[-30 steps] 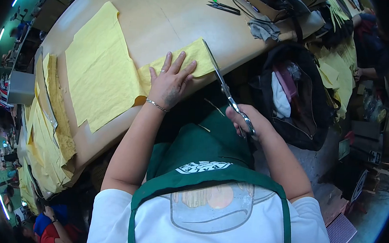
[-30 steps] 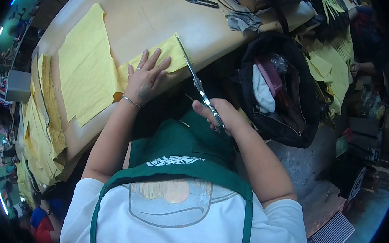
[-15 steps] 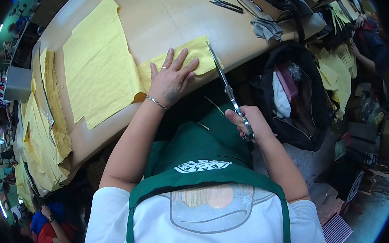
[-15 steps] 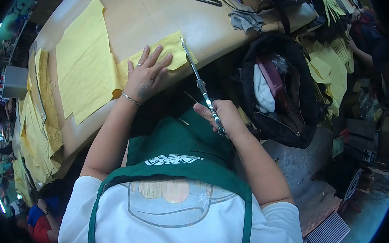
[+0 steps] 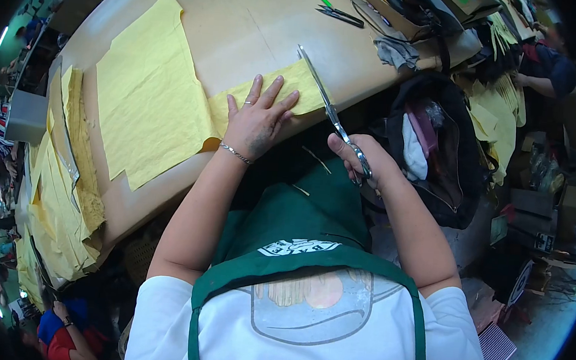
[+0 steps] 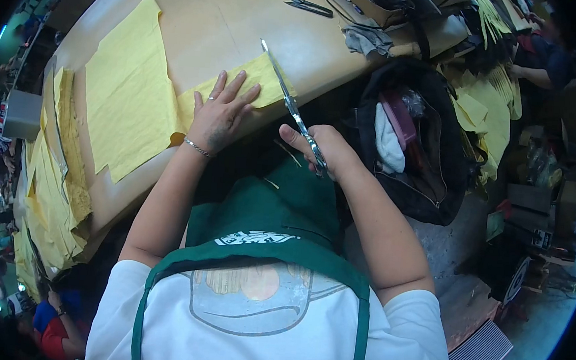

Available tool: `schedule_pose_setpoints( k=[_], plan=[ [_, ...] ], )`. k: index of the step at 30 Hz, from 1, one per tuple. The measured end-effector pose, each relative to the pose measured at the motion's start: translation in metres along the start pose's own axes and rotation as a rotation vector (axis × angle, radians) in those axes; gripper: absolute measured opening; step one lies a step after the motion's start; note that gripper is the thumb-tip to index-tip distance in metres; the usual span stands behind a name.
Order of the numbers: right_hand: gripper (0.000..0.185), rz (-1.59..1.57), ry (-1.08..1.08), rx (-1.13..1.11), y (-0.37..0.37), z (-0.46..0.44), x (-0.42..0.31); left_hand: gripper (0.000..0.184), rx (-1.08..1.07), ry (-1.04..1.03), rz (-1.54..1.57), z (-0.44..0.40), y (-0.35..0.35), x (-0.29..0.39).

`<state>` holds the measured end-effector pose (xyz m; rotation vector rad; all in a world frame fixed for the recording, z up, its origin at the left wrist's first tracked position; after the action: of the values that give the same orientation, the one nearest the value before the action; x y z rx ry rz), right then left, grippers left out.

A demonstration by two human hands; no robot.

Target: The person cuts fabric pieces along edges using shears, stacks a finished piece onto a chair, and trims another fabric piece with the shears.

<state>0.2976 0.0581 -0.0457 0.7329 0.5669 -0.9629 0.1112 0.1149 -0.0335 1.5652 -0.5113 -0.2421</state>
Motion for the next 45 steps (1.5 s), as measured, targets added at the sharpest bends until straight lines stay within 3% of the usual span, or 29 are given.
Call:
schedule_pose_setpoints(
  k=[6, 9, 10, 12, 14, 16, 19, 22, 25, 28, 38, 43, 45],
  plan=[
    [0.061, -0.071, 0.035, 0.081, -0.006, 0.008, 0.009, 0.035, 0.004, -0.005, -0.002, 0.001, 0.002, 0.002],
    [0.059, 0.222, 0.202, 0.344, 0.008, 0.010, 0.005, 0.034, 0.194, -0.150, 0.322, 0.012, 0.022, 0.003],
    [0.058, 0.351, 0.284, 0.455, 0.013, 0.012, 0.000, 0.034, 0.310, -0.107, 0.411, 0.015, 0.033, -0.005],
    [0.059, 0.384, 0.253, 0.495, 0.025, 0.012, -0.008, 0.033, 0.539, -0.013, 0.588, 0.027, 0.063, -0.027],
    [0.056, 0.509, 0.430, 0.587, 0.037, 0.012, -0.030, 0.040, 0.628, 0.300, 0.373, 0.031, 0.061, -0.094],
    [0.051, 0.616, 0.587, 0.688, 0.046, -0.002, -0.048, 0.050, 0.325, 0.980, 0.118, 0.043, 0.053, -0.146],
    [0.045, 0.598, 0.726, 0.707, 0.052, -0.037, -0.076, 0.056, 0.079, 1.178, -0.002, 0.054, 0.030, -0.180],
    [0.048, 0.574, 0.882, 0.786, 0.055, -0.075, -0.095, 0.053, -0.014, 0.909, -0.026, 0.040, 0.026, -0.149],
    [0.051, 0.625, 0.847, 0.841, 0.058, -0.101, -0.092, 0.049, -0.078, 0.604, -0.049, 0.043, 0.026, -0.116],
    [0.052, 0.649, 0.847, 0.867, 0.057, -0.108, -0.087, 0.048, -0.139, 0.427, -0.040, 0.052, 0.032, -0.129],
    [0.052, 0.643, 0.775, 0.849, 0.056, -0.105, -0.090, 0.046, -0.090, 0.392, -0.142, 0.001, 0.053, -0.331],
    [0.053, 0.628, 0.789, 0.856, 0.053, -0.104, -0.093, 0.048, -0.093, 0.325, -0.161, -0.019, 0.059, -0.377],
    [0.053, 0.467, 0.599, 0.805, 0.050, -0.128, -0.107, 0.048, -0.083, 0.311, -0.171, -0.022, 0.062, -0.381]
  ],
)
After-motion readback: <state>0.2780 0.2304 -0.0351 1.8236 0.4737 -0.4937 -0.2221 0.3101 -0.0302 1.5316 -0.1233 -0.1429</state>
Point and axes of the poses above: each hand's wrist, its own z-axis away from the middle knuckle, its own y-axis out of the back of the hand, x = y × z, the point moved 4 cm from there along -z, towards the middle knuckle
